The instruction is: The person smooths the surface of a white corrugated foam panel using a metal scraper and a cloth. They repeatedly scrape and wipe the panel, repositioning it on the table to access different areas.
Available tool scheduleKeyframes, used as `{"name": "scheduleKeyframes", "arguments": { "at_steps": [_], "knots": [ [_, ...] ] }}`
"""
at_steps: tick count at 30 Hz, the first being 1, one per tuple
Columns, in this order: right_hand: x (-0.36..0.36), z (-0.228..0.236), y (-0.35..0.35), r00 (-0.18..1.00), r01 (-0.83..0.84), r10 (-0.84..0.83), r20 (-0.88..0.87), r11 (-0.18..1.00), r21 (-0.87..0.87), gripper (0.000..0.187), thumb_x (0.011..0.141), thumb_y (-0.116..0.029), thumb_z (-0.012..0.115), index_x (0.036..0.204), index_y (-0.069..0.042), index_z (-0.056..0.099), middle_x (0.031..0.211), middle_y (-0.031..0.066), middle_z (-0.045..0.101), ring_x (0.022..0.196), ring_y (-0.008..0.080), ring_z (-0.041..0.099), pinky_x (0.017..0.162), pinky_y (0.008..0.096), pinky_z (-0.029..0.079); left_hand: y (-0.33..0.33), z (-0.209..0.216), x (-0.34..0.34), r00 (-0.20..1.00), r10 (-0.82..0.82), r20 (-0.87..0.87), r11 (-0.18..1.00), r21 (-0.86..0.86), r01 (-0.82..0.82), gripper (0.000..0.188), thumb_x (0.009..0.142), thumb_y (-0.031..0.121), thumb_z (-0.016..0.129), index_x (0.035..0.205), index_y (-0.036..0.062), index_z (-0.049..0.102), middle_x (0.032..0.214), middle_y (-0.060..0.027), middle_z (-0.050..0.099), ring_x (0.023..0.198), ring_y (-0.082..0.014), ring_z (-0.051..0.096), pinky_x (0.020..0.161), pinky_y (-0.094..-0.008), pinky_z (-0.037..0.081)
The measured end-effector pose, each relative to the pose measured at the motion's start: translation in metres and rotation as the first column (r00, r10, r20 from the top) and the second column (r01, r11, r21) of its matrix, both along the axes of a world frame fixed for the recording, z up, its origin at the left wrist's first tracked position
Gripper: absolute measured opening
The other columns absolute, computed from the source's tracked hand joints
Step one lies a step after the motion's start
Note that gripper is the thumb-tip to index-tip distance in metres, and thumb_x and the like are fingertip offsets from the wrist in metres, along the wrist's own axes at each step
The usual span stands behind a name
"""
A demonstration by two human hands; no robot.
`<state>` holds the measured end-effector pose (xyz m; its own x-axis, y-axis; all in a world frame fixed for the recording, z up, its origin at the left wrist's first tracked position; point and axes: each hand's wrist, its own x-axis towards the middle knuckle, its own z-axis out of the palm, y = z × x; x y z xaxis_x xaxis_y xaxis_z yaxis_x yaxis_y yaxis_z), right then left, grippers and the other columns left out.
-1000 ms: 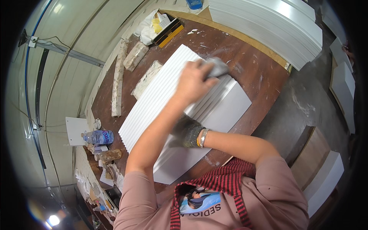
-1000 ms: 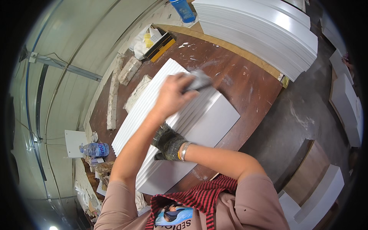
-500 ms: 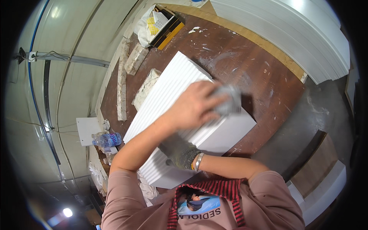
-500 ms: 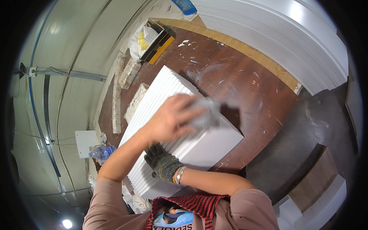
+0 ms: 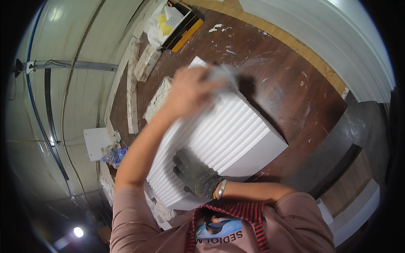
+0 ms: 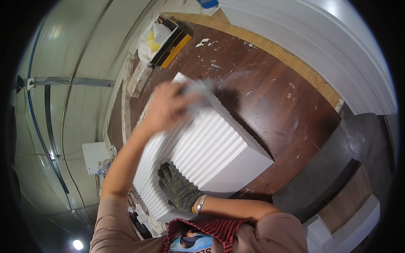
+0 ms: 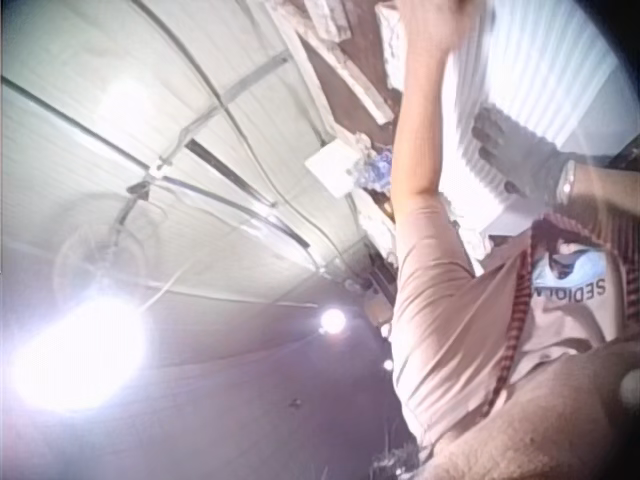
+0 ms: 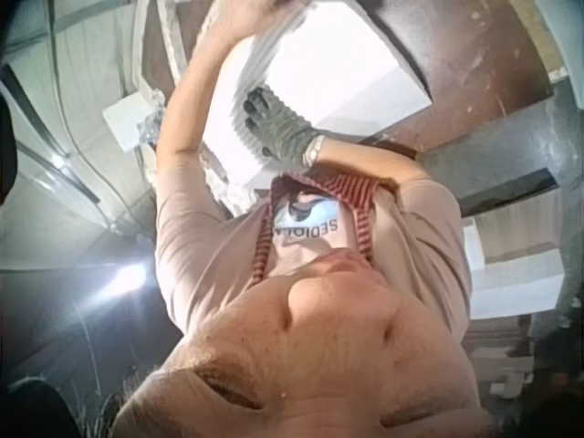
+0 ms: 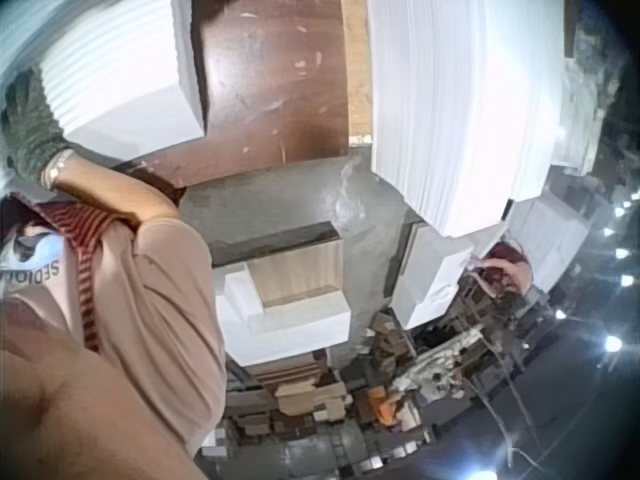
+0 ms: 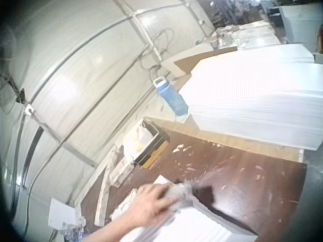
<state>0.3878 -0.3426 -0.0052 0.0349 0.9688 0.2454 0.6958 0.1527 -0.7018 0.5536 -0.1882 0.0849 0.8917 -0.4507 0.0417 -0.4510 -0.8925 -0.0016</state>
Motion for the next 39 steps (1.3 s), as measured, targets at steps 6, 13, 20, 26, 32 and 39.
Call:
{"name": "scheduleKeyframes", "arguments": {
  "at_steps": [6, 13, 20, 26, 32, 39],
  "knots": [
    [-0.001, -0.002, -0.001, 0.989, 0.024, -0.013, -0.148, 0.997, 0.075, 0.066, 0.076, -0.030, 0.072, 0.130, 0.005, 0.061, 0.151, 0.0297, 0.042, 0.148, 0.0498, 0.027, 0.124, 0.0604, 0.015, 0.030, 0.003, 0.021, 0.862, 0.438, 0.254, 0.896, -0.050, -0.440, 0.056, 0.075, 0.017, 0.082, 0.130, 0.0190, 0.069, 0.128, -0.0193, 0.062, 0.112, -0.0389, 0.059, 0.098, -0.0487, 0.049],
    [-0.002, 0.000, -0.001, 0.992, 0.019, -0.010, -0.126, 0.997, 0.071, 0.065, 0.078, -0.031, 0.072, 0.131, 0.005, 0.060, 0.150, 0.0291, 0.043, 0.146, 0.0484, 0.029, 0.124, 0.0590, 0.019, 0.033, -0.001, 0.027, 0.884, 0.412, 0.222, 0.864, 0.213, -0.456, 0.055, 0.075, 0.028, 0.081, 0.129, 0.0255, 0.070, 0.125, -0.0139, 0.063, 0.111, -0.0346, 0.060, 0.096, -0.0478, 0.048],
    [-0.014, -0.015, 0.007, 0.949, 0.065, -0.023, -0.314, 0.990, 0.123, 0.062, 0.078, -0.018, 0.070, 0.132, 0.009, 0.056, 0.152, 0.0337, 0.038, 0.146, 0.0527, 0.028, 0.121, 0.0620, 0.023, 0.074, -0.021, 0.034, 0.987, 0.096, 0.125, 0.994, 0.046, -0.103, 0.050, 0.072, 0.021, 0.084, 0.121, 0.0198, 0.073, 0.129, -0.0130, 0.063, 0.115, -0.0373, 0.059, 0.098, -0.0457, 0.049],
    [-0.009, -0.012, 0.006, 0.971, 0.010, 0.015, -0.238, 0.995, 0.104, 0.071, 0.073, -0.025, 0.076, 0.132, 0.008, 0.057, 0.152, 0.0323, 0.040, 0.147, 0.0528, 0.027, 0.122, 0.0633, 0.018, 0.074, -0.007, 0.037, 0.719, 0.694, 0.044, 0.720, -0.059, -0.692, 0.047, 0.079, 0.031, 0.080, 0.124, 0.0172, 0.072, 0.132, -0.0140, 0.064, 0.123, -0.0351, 0.057, 0.100, -0.0463, 0.048],
    [0.004, 0.005, 0.000, 0.999, 0.016, -0.019, 0.041, 0.998, 0.058, 0.068, 0.079, -0.044, 0.075, 0.129, 0.000, 0.060, 0.147, 0.0224, 0.046, 0.143, 0.0423, 0.033, 0.123, 0.0579, 0.016, 0.097, -0.027, -0.058, 0.769, 0.615, 0.176, 0.784, -0.030, -0.620, 0.051, 0.079, 0.033, 0.081, 0.125, 0.0136, 0.071, 0.135, -0.0174, 0.062, 0.119, -0.0385, 0.058, 0.101, -0.0468, 0.049],
    [0.020, 0.030, -0.004, 0.962, -0.110, 0.145, 0.230, 0.981, -0.160, 0.074, 0.095, -0.055, 0.054, 0.150, -0.005, 0.048, 0.161, 0.0203, 0.036, 0.153, 0.0407, 0.023, 0.125, 0.0616, 0.005, 0.096, 0.007, -0.263, 0.474, 0.833, 0.285, 0.535, -0.195, -0.822, 0.050, 0.075, 0.019, 0.085, 0.122, 0.0062, 0.071, 0.132, -0.0191, 0.063, 0.116, -0.0368, 0.061, 0.098, -0.0430, 0.050]
  ]
}}
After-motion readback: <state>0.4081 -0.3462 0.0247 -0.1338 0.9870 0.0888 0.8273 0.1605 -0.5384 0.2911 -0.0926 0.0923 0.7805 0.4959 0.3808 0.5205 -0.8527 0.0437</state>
